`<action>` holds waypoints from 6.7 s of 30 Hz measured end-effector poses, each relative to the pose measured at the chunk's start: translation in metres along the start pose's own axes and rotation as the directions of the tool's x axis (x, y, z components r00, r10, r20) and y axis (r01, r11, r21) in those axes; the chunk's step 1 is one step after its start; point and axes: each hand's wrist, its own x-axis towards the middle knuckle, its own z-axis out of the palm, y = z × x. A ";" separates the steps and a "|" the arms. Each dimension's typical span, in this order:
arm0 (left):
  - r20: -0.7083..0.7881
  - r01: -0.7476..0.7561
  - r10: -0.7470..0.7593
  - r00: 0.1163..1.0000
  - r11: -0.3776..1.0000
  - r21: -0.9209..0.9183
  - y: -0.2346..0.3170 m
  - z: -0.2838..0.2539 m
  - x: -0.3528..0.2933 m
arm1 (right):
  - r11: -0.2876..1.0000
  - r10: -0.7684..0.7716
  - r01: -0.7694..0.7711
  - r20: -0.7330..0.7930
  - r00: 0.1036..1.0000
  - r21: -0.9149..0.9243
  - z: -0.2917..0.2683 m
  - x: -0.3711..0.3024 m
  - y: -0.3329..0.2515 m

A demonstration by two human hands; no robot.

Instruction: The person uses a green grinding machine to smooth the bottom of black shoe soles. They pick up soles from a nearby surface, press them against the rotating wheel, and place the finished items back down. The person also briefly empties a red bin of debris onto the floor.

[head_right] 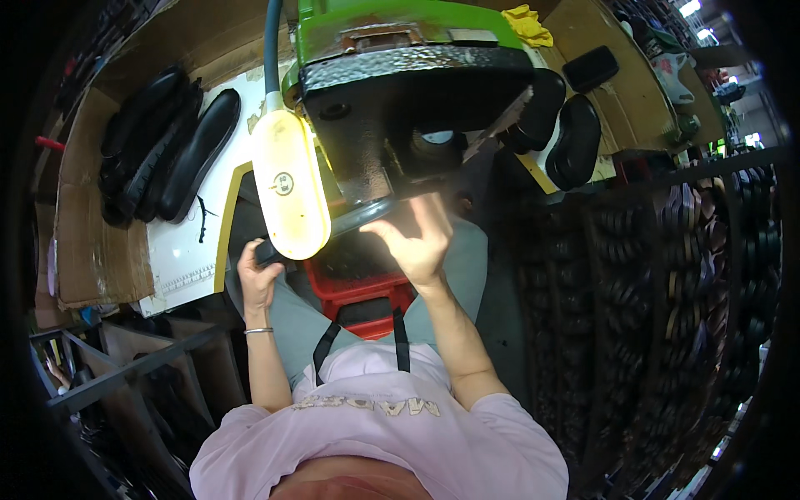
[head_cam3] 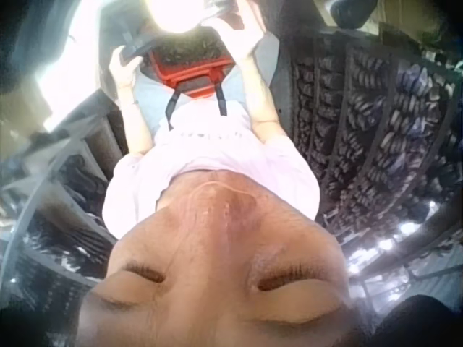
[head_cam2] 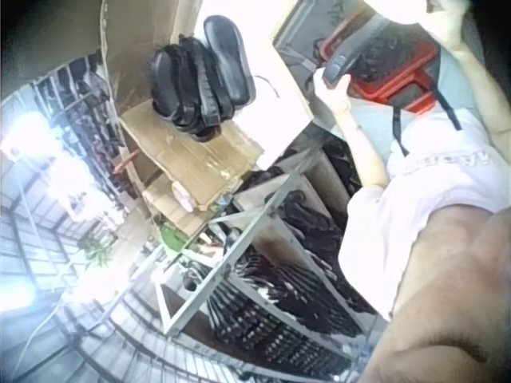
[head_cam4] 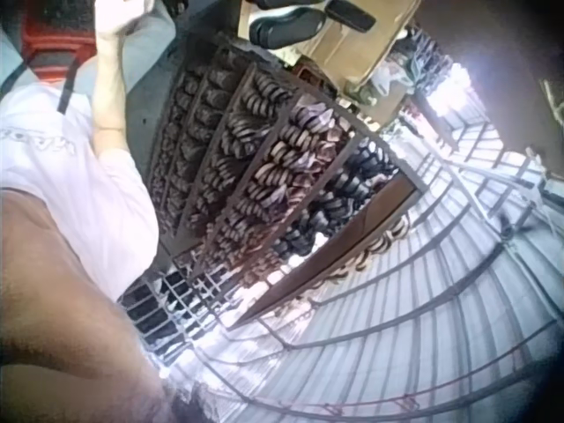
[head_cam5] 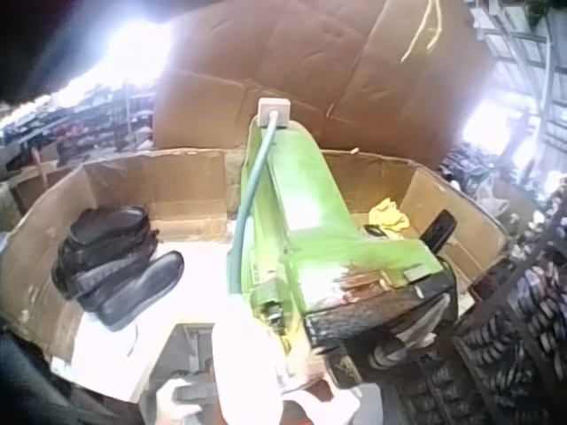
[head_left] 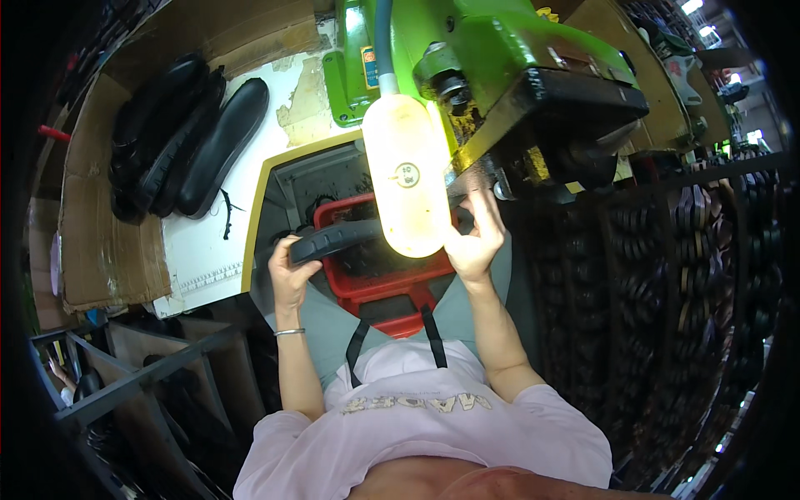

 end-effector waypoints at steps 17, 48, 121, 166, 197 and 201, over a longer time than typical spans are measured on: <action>-0.016 -0.296 0.303 0.953 0.940 0.171 -0.014 0.193 0.016 | 0.170 0.645 -0.719 0.475 0.598 0.674 -0.015 -0.108 0.137; 0.026 -0.292 0.291 0.956 0.949 0.122 0.055 0.062 0.009 | 0.946 0.204 -0.211 0.053 0.978 0.247 -0.052 -0.006 0.027; -0.089 0.148 0.256 0.963 -0.224 0.963 0.111 -0.084 0.113 | 0.424 0.754 -0.737 -0.247 0.609 -0.526 -0.125 0.206 0.227; 0.368 -0.571 0.441 0.818 0.551 0.609 0.117 0.137 0.019 | 0.793 0.382 -0.333 0.010 0.924 0.510 -0.047 0.006 0.069; 0.221 -0.435 0.377 0.900 0.819 0.375 0.028 0.136 0.036 | 0.993 -0.073 0.080 -0.082 0.994 0.089 0.004 -0.014 0.021; 0.109 -0.395 0.380 0.919 0.868 0.300 0.020 0.159 0.031 | 0.861 0.312 -0.261 -0.048 0.949 0.436 0.004 -0.024 0.049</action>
